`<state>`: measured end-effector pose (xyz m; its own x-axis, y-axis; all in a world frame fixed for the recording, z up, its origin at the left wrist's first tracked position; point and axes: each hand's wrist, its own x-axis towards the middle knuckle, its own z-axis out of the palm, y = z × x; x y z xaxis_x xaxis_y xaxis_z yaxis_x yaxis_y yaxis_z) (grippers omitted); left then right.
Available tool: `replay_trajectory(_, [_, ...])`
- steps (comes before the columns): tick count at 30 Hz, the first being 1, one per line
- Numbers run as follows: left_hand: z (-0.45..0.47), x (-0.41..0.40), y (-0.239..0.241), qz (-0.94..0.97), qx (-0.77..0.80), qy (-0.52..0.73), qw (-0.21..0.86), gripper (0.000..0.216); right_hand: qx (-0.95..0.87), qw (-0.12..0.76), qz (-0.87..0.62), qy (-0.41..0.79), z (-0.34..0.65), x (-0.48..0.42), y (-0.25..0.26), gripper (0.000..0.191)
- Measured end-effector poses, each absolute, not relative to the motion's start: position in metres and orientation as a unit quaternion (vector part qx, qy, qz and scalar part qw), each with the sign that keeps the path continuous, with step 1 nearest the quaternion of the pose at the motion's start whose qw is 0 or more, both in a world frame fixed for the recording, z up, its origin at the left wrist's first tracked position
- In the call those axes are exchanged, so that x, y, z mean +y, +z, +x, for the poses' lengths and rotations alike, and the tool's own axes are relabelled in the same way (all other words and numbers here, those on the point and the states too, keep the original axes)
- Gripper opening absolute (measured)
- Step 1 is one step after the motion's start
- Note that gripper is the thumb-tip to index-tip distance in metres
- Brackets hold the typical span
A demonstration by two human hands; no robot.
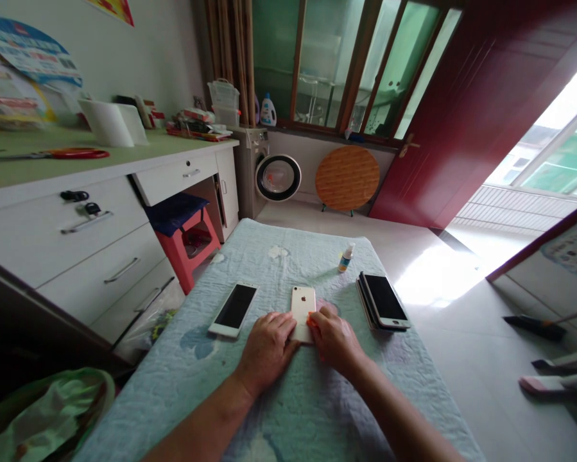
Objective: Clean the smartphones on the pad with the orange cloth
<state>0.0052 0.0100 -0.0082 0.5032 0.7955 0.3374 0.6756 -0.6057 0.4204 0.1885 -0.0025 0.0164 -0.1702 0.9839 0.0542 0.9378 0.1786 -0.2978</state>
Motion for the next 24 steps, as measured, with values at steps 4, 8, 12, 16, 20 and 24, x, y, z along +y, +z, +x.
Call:
replay_trajectory(4, [0.005,0.011,-0.004,0.851,0.432,0.266,0.135,0.021,-0.794,0.122,-0.581,0.128,0.18,-0.016,0.017,0.021])
replay_trajectory(8, [0.002,0.012,-0.003,0.845,0.43,0.277,0.155,0.021,-0.819,0.134,-0.539,0.145,0.177,-0.012,0.019,0.02])
replay_trajectory(12, [0.0,0.013,-0.004,0.847,0.417,0.28,0.174,0.026,-0.805,0.145,-0.557,0.143,0.183,0.012,0.018,0.021])
replay_trajectory(16, [0.0,0.014,-0.003,0.848,0.423,0.266,0.179,0.022,-0.777,0.155,-0.598,0.125,0.191,0.046,0.013,0.023])
replay_trajectory(20, [0.0,0.013,-0.001,0.845,0.434,0.253,0.182,0.024,-0.749,0.157,-0.635,0.107,0.192,0.072,0.01,0.023])
replay_trajectory(24, [0.0,0.013,0.0,0.845,0.437,0.249,0.183,0.024,-0.74,0.159,-0.646,0.098,0.188,0.075,0.008,0.026])
